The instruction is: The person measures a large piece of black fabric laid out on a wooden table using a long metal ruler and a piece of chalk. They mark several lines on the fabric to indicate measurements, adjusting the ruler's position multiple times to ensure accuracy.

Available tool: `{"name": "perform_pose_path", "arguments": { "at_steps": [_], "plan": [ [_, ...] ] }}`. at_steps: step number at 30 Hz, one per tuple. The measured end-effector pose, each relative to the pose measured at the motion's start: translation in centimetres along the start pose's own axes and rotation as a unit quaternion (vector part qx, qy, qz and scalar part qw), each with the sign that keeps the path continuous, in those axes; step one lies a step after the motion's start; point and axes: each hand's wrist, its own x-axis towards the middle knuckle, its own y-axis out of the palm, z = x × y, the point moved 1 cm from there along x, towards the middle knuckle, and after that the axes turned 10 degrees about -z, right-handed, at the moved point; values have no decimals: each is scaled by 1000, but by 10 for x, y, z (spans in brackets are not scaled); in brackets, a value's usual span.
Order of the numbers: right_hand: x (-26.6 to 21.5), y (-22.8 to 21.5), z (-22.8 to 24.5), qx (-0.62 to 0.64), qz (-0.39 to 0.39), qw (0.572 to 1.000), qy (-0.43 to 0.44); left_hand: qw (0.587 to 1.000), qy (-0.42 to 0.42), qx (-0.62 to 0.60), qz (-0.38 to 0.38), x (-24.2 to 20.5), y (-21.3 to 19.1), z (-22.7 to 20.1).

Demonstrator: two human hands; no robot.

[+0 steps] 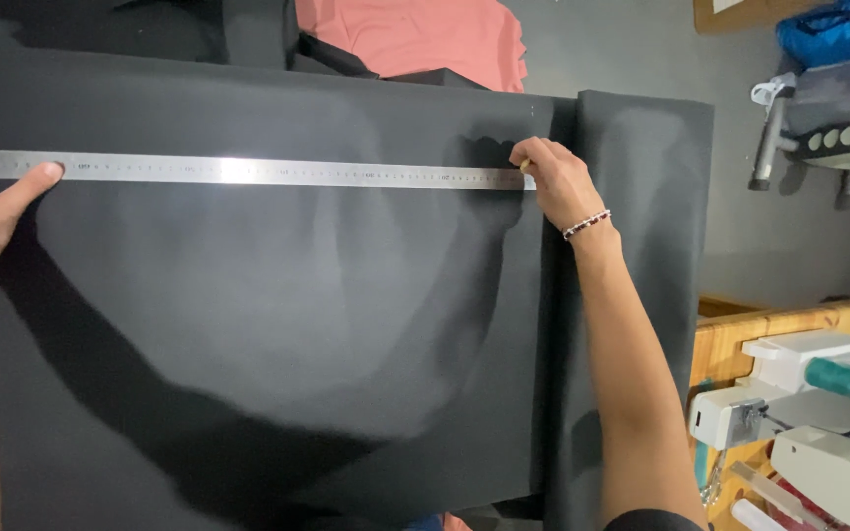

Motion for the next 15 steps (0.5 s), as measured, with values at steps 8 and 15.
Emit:
{"name": "perform_pose_path", "arguments": {
  "at_steps": [8, 15],
  "plan": [
    [7, 9, 11, 13, 10, 999, -28, 993, 101, -29, -50, -2, -2, 3],
    [19, 18, 30, 37, 35, 998, -31, 994, 14, 85, -67, 5, 0, 8]
  ]
}}
